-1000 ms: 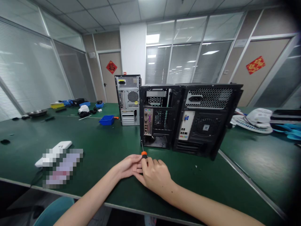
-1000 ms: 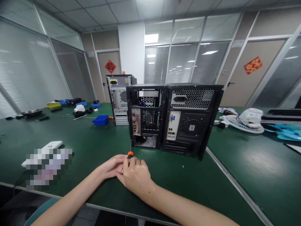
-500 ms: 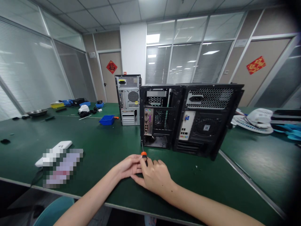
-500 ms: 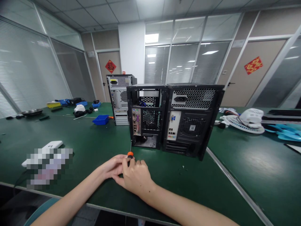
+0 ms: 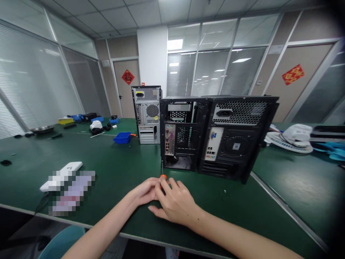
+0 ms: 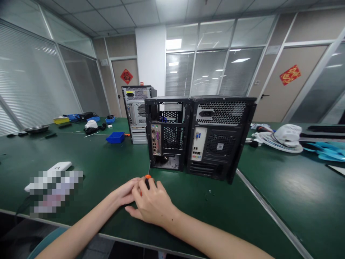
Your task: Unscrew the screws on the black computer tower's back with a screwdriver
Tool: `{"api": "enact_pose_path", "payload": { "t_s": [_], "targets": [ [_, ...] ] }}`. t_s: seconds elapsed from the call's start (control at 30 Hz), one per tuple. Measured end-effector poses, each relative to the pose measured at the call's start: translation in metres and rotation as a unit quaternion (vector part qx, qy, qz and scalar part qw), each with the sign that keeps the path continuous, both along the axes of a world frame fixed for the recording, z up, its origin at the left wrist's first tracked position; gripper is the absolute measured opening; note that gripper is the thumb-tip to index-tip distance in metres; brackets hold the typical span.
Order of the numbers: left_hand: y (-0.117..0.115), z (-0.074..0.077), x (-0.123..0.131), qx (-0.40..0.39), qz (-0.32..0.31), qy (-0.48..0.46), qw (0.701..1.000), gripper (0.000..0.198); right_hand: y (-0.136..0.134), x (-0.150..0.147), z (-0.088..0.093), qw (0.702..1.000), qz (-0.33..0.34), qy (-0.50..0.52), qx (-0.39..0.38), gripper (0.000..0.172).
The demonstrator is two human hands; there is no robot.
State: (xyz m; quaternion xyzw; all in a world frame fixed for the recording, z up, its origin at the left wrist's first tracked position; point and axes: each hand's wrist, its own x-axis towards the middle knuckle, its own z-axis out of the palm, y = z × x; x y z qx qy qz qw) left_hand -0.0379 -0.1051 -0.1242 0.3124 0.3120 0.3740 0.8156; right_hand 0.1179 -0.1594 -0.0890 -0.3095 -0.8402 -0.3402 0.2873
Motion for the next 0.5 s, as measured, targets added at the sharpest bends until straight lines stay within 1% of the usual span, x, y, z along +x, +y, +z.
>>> {"api": "enact_pose_path", "payload": {
  "t_s": [0.1,0.23,0.3,0.37,0.5],
  "targets": [
    [0.004,-0.007,-0.002,-0.002,0.002,0.012,1.000,0.008,-0.003,0.001,0.002,0.999,0.035,-0.020,0.005,0.049],
    [0.008,-0.011,-0.003,-0.002,0.016,0.032,0.999,0.016,-0.006,0.000,0.005,0.997,0.062,-0.036,0.025,0.042],
    [0.006,-0.008,-0.002,-0.006,0.014,0.041,0.999,0.019,-0.006,-0.001,0.006,0.996,0.071,-0.048,0.034,0.038],
    [0.003,-0.002,0.000,-0.014,0.014,0.046,0.999,0.020,-0.006,-0.001,0.006,0.994,0.077,-0.062,0.036,0.034],
    [-0.004,0.010,0.004,-0.031,0.040,0.051,0.997,0.010,-0.005,0.000,0.008,0.992,0.082,-0.088,0.041,0.030]
  ]
}}
